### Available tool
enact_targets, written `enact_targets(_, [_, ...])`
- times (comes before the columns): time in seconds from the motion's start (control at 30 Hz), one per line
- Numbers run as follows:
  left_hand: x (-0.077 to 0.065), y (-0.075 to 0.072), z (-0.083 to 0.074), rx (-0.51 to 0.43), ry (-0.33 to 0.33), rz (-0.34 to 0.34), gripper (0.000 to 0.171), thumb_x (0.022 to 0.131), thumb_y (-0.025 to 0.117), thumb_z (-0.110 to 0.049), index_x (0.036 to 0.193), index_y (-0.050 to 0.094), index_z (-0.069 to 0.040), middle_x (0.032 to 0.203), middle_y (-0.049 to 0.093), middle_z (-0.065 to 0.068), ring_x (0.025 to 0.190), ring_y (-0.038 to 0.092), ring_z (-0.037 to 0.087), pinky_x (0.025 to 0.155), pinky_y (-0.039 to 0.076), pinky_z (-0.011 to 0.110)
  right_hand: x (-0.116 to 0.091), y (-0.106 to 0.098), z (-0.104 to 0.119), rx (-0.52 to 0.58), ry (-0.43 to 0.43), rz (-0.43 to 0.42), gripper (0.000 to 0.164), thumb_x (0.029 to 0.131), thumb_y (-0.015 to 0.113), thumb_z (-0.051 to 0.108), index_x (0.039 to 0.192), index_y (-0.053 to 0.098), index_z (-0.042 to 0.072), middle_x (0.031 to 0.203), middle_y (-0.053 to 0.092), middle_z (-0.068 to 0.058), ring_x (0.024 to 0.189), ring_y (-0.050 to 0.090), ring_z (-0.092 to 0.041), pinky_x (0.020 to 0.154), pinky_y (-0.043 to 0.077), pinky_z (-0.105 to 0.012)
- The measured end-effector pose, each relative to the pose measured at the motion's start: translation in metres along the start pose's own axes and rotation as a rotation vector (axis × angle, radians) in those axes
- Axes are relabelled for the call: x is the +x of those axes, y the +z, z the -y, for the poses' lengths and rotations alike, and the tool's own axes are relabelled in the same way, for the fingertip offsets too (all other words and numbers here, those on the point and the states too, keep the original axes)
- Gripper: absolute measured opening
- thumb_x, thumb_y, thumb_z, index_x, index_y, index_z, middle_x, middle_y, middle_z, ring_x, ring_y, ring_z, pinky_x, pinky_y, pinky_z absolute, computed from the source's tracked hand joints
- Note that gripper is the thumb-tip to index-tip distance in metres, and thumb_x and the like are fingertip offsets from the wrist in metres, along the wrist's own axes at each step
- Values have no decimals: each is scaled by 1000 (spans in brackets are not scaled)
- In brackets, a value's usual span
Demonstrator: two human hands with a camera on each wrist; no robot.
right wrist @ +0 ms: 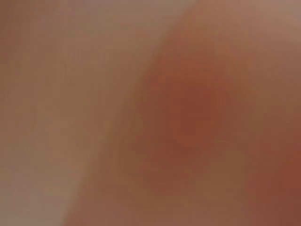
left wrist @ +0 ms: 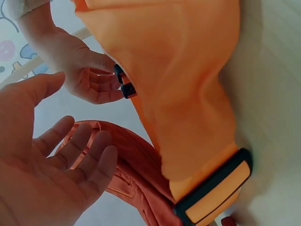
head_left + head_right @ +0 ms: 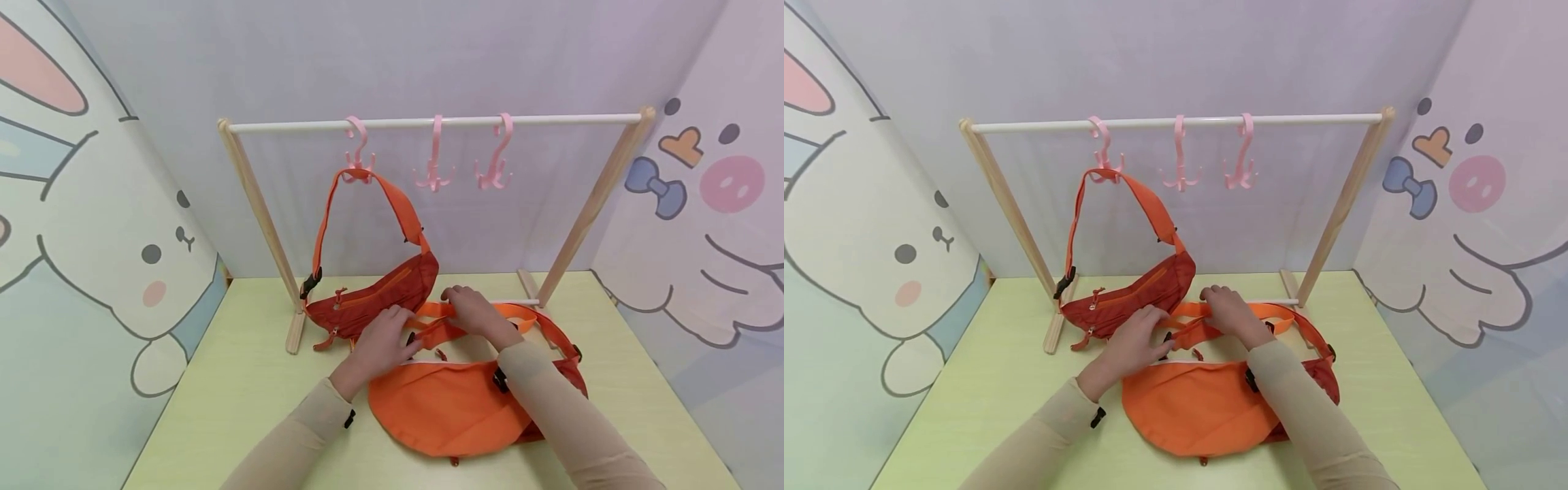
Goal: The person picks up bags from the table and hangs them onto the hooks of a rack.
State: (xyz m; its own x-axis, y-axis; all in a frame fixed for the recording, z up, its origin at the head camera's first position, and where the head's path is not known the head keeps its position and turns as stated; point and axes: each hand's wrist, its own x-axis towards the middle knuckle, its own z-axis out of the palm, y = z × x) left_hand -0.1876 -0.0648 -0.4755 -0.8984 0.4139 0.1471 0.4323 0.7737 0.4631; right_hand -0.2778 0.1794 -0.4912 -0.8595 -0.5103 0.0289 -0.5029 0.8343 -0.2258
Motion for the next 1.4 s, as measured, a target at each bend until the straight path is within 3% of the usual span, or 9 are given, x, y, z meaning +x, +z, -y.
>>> enact_targets(0.43, [-1, 9, 3, 62, 13, -3, 48, 97, 80, -37, 134, 63, -11, 123, 64, 3, 106, 59, 20, 95, 56, 37, -3, 0, 1, -37, -110, -36, 12, 93, 82, 9, 101, 75, 14, 93, 64, -4, 84, 60, -26, 77, 56, -48])
enact_targets(0.63, [-2, 11, 3, 53, 13, -7, 48, 97, 80, -36, 134, 64, -11, 126, 63, 4, 108, 59, 19, 96, 56, 37, -6, 0, 3, -42, -140, -13, 16, 91, 84, 12, 98, 71, 17, 88, 61, 2, 76, 56, -18, 75, 56, -39])
enact_targets(0.9, [-3, 12, 3, 35, 2, -2, 55, 96, 81, -38, 141, 62, -11, 131, 61, 5, 112, 58, 20, 99, 55, 39, -17, 0, 13, -71, -191, 63, 17, 96, 80, 20, 100, 64, 23, 76, 54, 11, 65, 51, -12, 66, 51, -28])
enact_targets(1.17, [-2, 14, 7, 56, 16, -10, 61, 95, 82, -34, 146, 59, -11, 136, 57, 4, 117, 57, 22, 104, 53, 42, -32, -4, 24, -148, -291, 42, 17, 94, 79, 15, 102, 67, 23, 74, 51, 11, 66, 49, -12, 66, 48, -28])
enact_targets(1.4, [-2, 14, 9, 91, 26, 11, 60, 94, 84, -29, 148, 60, -17, 138, 57, 2, 119, 54, 23, 104, 53, 42, -46, -12, 35, -203, -366, -2, 20, 90, 71, 6, 98, 66, 24, 70, 48, 12, 62, 47, -10, 67, 46, -34])
